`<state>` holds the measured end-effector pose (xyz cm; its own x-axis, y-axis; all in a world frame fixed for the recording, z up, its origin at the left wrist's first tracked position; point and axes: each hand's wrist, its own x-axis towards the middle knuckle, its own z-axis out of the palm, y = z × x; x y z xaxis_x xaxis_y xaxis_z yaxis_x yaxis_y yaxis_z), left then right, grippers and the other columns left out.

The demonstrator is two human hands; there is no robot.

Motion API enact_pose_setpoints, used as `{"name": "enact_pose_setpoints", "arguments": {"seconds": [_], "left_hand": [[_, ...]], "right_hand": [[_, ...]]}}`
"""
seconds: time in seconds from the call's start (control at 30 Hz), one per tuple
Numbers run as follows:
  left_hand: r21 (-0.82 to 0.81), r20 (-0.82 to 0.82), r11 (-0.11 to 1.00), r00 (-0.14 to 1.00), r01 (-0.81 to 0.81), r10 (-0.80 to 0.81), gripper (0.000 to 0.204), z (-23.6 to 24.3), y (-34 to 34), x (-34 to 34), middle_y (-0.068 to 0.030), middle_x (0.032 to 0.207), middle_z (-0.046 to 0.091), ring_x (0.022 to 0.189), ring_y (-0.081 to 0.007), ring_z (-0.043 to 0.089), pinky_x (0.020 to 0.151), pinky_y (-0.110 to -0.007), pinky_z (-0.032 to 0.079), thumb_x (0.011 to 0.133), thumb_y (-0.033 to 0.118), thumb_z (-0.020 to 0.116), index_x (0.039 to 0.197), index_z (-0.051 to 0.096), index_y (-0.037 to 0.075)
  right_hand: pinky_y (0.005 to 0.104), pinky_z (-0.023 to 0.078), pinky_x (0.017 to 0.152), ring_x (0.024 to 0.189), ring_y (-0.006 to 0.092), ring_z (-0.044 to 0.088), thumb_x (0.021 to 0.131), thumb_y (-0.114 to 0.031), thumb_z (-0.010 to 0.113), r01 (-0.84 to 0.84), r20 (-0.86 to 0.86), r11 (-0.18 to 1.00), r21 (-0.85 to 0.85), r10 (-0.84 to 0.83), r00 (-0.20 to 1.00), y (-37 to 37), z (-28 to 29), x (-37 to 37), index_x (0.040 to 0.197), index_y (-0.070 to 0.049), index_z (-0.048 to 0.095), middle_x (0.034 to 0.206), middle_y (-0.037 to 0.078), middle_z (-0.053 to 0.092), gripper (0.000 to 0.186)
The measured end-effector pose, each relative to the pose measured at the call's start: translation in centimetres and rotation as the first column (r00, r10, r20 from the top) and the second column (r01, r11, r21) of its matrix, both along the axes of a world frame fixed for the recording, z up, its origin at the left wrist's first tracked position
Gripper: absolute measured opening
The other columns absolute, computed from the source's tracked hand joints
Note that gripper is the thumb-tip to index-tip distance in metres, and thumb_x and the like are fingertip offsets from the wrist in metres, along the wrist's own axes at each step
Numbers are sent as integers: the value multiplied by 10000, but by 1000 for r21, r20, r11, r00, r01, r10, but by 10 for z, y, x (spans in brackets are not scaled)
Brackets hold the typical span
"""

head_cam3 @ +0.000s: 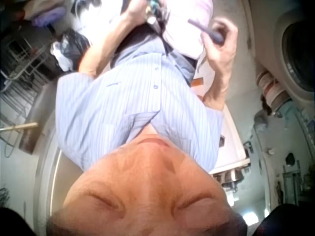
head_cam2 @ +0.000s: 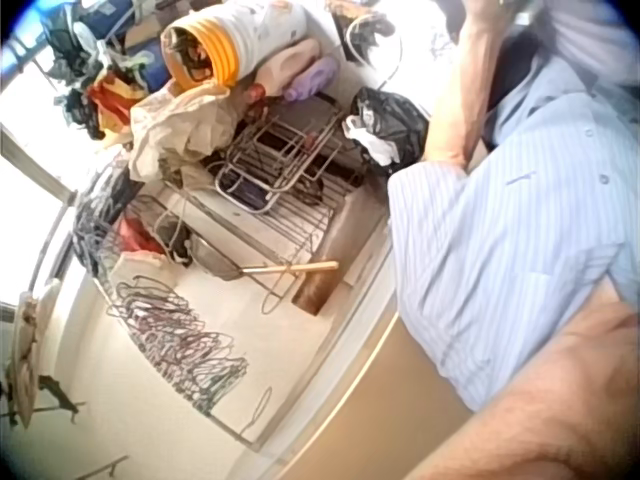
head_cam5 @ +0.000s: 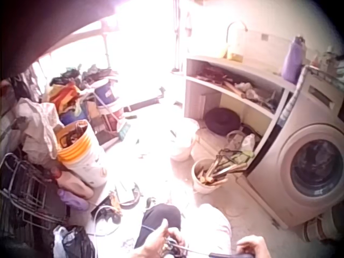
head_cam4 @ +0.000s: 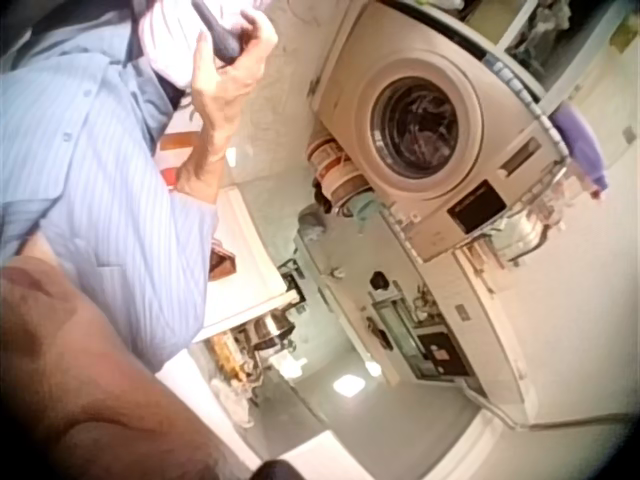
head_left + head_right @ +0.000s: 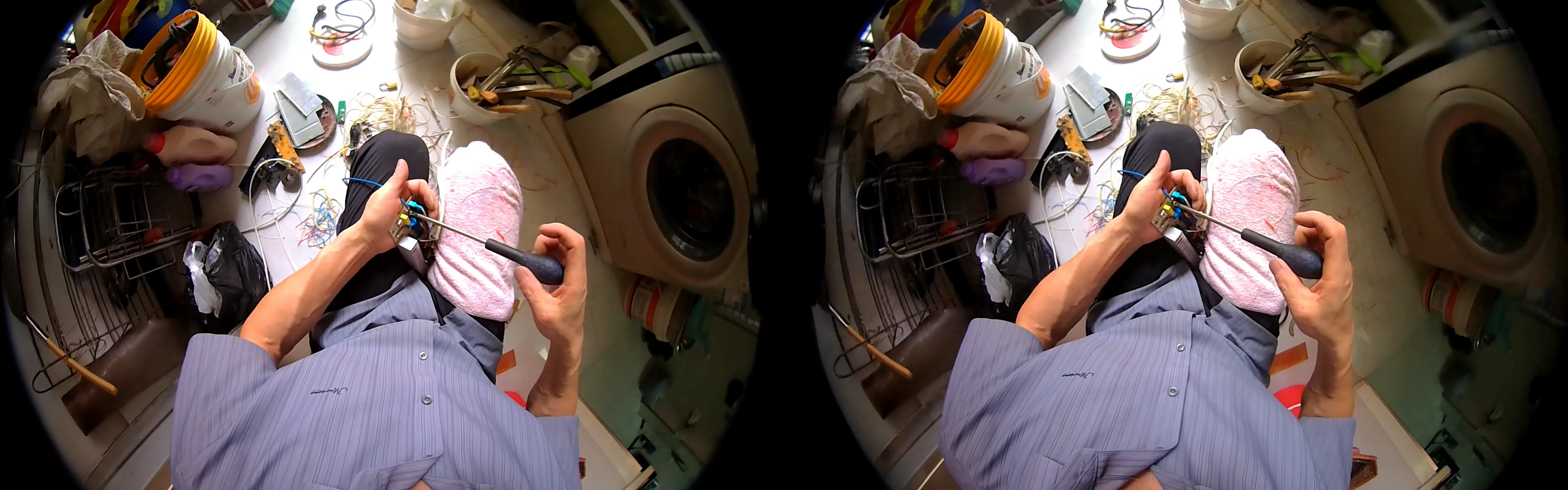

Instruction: The person works on a circuit board by hand, using a screwdriver to tighten or loosen components while handling a bundle of wires.

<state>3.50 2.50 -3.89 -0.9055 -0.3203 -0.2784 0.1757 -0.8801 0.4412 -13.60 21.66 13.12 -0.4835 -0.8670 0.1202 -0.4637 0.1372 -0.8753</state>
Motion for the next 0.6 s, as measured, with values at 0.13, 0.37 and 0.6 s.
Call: {"name": "enact_pose_setpoints", "arguments": {"seconds": [0.13, 0.37, 0.6], "left_hand": [[-12, -13, 1000, 1000, 8, -8, 783, 2, 1, -1, -170, 830, 638, 794, -284, 639, 684, -396, 563, 1032, 677, 244, 841, 601, 7], [-102, 46, 995, 999, -19, 24, 806, 3, 2, 0, -171, 853, 645, 775, -275, 649, 686, -394, 566, 1022, 694, 235, 862, 603, -4], [-275, 76, 962, 997, -10, 32, 864, 11, 4, 1, -178, 871, 656, 758, -266, 652, 698, -382, 567, 1012, 714, 215, 811, 612, -26]], "right_hand": [[257, 413, 677, 729, 120, 482, 844, -61, 722, 65, 37, 970, 234, -76, 996, 6, 7, -10, 1307, -30, 514, 828, 50, 542, 509], [263, 433, 758, 815, 121, 496, 863, -103, 730, 22, 124, 999, 34, -26, 992, 10, -2, -1, 1301, -24, 531, 938, 67, 546, 488], [242, 433, 822, 919, 112, 524, 889, -115, 753, 126, 151, 985, 114, -143, 978, 14, -13, -5, 1223, -30, 585, 986, 43, 565, 384]]}}
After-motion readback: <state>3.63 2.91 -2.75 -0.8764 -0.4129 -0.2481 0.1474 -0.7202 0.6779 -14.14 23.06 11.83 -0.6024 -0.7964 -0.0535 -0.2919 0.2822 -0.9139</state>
